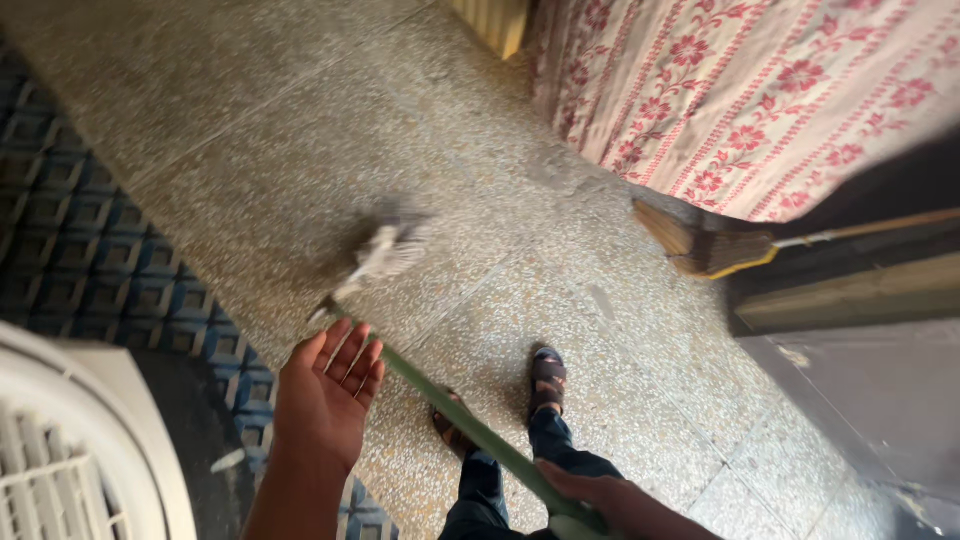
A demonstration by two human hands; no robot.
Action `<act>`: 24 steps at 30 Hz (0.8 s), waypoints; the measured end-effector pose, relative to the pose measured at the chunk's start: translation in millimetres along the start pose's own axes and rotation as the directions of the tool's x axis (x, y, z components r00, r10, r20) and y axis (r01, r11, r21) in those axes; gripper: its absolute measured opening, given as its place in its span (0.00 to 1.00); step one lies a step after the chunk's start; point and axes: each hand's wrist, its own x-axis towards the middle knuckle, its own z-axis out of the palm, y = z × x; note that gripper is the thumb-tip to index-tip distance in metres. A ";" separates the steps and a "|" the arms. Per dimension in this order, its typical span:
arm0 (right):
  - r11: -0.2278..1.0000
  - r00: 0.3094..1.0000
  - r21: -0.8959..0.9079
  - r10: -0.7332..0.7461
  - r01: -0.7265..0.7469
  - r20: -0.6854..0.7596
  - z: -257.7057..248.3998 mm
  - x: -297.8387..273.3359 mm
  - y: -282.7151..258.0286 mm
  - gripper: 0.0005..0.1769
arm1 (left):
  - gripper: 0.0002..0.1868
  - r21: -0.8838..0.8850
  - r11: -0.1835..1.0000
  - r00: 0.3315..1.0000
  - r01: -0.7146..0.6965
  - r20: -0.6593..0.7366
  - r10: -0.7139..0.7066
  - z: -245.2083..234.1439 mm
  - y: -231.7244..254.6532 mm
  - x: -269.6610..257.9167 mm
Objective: The person cleans the floor by hand using a mop, moving it rhythmically across the tiled surface in an entryway.
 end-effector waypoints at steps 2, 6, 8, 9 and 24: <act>0.989 0.997 0.127 0.066 -0.069 0.033 14.6 -6.8 -17.8 0.34 | 0.22 -0.016 1.000 0.999 -0.018 -0.033 0.018 -9.3 4.3 -2.8; 0.997 0.996 -0.025 -0.074 0.075 0.056 4.7 -17.9 -41.7 0.35 | 0.22 -0.112 0.992 0.997 -0.058 -0.050 0.053 -29.8 13.9 -11.9; 0.882 0.891 -0.154 -0.420 0.445 0.173 -9.9 -21.6 -50.6 0.36 | 0.22 -0.115 0.990 0.992 -0.088 -0.099 0.076 -38.6 17.5 -16.6; 0.618 0.683 -0.291 -0.672 0.731 0.287 -21.3 -24.2 -57.4 0.32 | 0.22 -0.115 0.989 0.992 -0.088 -0.105 0.076 -41.8 19.1 -18.1; 0.893 0.883 -0.143 -0.445 0.427 -0.147 -227.7 -3.0 -170.8 0.31 | 0.23 -0.121 0.991 0.989 -0.065 -0.138 0.049 9.0 10.0 4.9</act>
